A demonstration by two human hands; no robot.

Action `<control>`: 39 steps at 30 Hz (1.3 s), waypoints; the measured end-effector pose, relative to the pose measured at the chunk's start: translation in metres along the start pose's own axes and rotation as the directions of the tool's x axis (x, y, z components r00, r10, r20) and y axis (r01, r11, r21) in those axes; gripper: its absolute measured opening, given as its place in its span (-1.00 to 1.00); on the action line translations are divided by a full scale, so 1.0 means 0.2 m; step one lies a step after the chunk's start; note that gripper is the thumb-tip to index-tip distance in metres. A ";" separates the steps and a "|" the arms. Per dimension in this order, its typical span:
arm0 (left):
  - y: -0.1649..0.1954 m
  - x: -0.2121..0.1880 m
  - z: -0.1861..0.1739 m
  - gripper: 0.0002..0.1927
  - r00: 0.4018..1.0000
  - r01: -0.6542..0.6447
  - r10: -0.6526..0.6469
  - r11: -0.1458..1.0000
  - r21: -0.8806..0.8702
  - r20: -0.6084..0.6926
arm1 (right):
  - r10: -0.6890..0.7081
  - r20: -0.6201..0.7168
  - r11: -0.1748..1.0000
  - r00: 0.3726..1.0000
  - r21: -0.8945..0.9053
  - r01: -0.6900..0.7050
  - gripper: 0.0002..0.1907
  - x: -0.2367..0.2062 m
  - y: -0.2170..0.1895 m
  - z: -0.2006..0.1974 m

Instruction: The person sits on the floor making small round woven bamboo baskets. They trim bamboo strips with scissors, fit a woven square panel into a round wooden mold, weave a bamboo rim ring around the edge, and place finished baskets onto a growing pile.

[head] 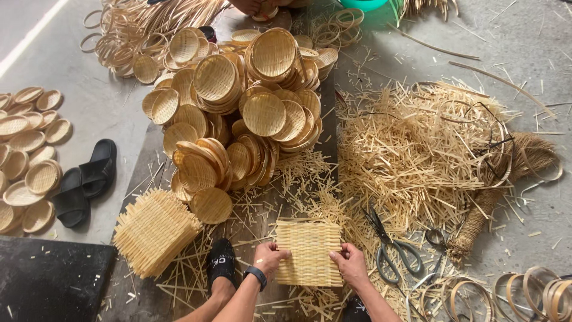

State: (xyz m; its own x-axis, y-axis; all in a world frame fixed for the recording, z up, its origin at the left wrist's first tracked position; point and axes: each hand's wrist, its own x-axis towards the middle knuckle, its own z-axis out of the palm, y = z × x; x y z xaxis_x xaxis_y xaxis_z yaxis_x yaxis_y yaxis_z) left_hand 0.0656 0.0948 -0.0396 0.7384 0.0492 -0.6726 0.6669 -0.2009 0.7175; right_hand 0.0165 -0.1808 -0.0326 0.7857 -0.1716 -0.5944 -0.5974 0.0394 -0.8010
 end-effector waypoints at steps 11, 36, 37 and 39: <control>0.34 -0.36 0.02 -0.08 0.854 -0.201 0.290 0.950 0.240 -0.433 | -0.051 -0.729 0.408 0.683 -0.639 -0.652 -0.35 -0.30 0.05 -0.98; 0.72 -0.70 0.14 -0.46 0.807 -0.528 0.523 0.847 0.061 -0.275 | -0.410 -0.388 0.728 0.826 -0.684 0.041 -0.56 -0.55 -0.41 -1.25; 0.78 -0.74 0.19 -0.50 0.803 -0.580 0.581 0.813 0.044 -0.132 | -0.438 -0.236 0.817 0.867 -0.508 0.275 -0.55 -0.58 -0.53 -1.20; 0.94 -0.81 0.32 -0.48 0.772 -0.634 0.628 0.772 0.045 0.096 | -0.475 0.091 0.879 0.875 0.007 0.477 -0.51 -0.65 -0.78 -1.07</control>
State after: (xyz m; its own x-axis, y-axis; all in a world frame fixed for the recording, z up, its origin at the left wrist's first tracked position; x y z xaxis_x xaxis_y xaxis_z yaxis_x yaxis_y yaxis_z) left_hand 0.0662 -0.0141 0.1927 0.9795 -0.1825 -0.0856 0.0421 -0.2301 0.9723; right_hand -0.0271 -0.3757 0.1856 0.9861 -0.0797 -0.1461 -0.1497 -0.0406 -0.9879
